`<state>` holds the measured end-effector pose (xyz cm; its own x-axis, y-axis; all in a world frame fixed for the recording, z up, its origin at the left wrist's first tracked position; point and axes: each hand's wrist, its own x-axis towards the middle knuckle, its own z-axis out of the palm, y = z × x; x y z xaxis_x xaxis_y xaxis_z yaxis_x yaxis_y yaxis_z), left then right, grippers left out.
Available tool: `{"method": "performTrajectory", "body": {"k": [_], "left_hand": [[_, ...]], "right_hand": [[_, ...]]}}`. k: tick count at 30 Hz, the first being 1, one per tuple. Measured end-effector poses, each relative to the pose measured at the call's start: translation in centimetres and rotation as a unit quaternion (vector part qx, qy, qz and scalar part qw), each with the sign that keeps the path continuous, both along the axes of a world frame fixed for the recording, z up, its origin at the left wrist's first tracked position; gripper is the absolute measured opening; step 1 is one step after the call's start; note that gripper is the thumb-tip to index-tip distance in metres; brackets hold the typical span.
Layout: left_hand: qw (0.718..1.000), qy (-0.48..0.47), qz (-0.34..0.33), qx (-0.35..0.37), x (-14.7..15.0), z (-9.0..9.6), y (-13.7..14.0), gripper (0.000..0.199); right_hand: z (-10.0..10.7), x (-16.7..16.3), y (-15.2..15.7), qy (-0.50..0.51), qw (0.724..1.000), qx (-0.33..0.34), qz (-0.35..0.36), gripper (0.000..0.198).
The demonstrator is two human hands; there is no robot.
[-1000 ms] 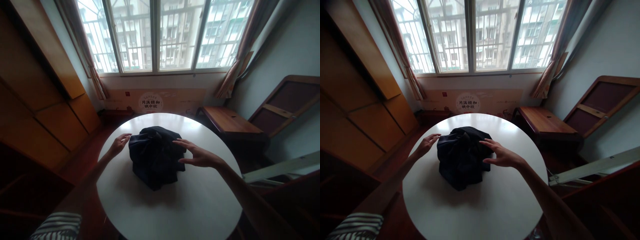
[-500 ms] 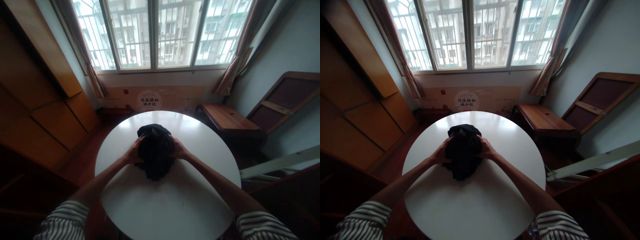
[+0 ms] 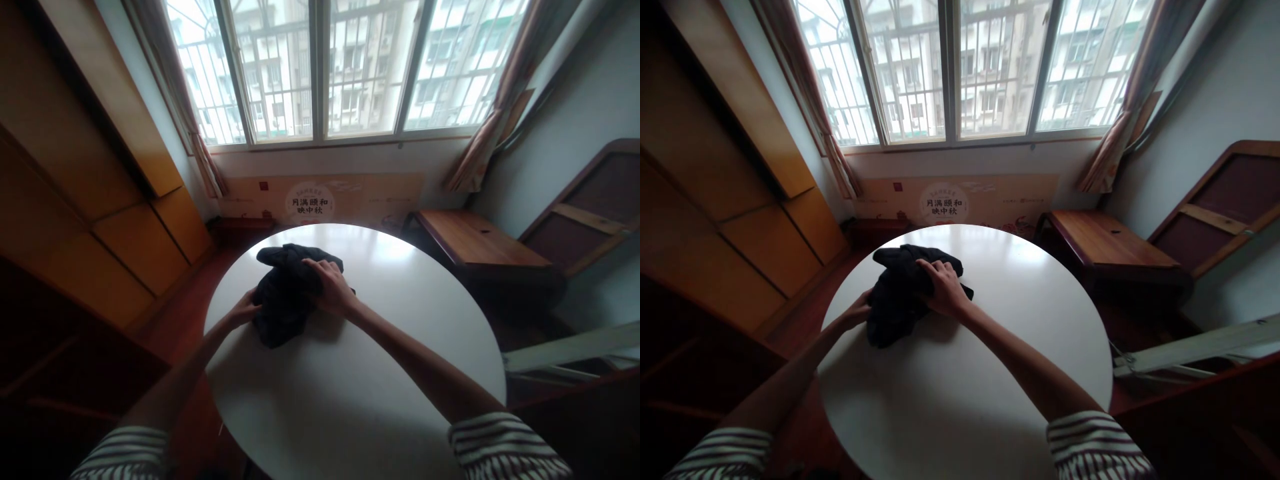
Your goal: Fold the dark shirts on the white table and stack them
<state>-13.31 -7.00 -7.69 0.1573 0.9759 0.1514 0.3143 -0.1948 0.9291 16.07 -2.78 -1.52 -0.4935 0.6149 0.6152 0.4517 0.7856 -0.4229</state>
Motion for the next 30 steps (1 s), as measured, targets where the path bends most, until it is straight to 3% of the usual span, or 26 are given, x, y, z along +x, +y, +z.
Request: {"method": "performTrajectory", "body": {"k": [4, 7, 9, 11, 13, 15, 17, 23, 30], "left_hand": [[0.986, 0.140, 0.082, 0.033, -1.8, 2.2, -0.9, 0.073], [0.938, 0.256, 0.159, 0.172, 0.4, 4.8, -3.0, 0.071], [0.891, 0.360, 0.114, 0.251, 3.5, 6.1, -4.1, 0.082], [0.846, 0.453, 0.044, 0.278, 6.9, 6.6, -4.4, 0.093], [0.813, 0.513, 0.027, 0.275, 9.7, 6.5, -3.5, 0.096], [0.797, 0.543, 0.054, 0.257, 11.4, 6.0, -1.9, 0.093], [0.793, 0.558, 0.092, 0.227, 12.0, 5.6, 0.0, 0.092], [0.775, 0.585, 0.193, 0.141, 11.6, 5.4, 4.4, 0.087], [0.777, 0.549, 0.292, 0.094, 9.2, 5.6, 9.5, 0.083]], "right_hand": [[-5.3, -1.0, 1.2, 0.032, 0.999, -0.027, -0.032, 0.071], [-6.5, -1.3, 0.6, 0.051, 0.998, -0.013, -0.034, 0.074], [-6.1, -1.3, 0.3, 0.059, 0.998, -0.017, -0.027, 0.076], [-5.5, -0.6, 0.5, 0.064, 0.997, -0.039, 0.013, 0.077], [-5.0, 0.7, 1.2, 0.065, 0.990, -0.096, 0.082, 0.071], [-4.7, 2.6, 2.0, 0.081, 0.972, -0.175, 0.137, 0.059], [-4.8, 4.5, 2.4, 0.115, 0.960, -0.216, 0.134, 0.050], [-7.4, 8.3, 1.7, 0.109, 0.992, -0.047, -0.048, 0.033], [-9.2, 9.2, 2.0, 0.107, 0.989, -0.028, -0.099, 0.023]]}}
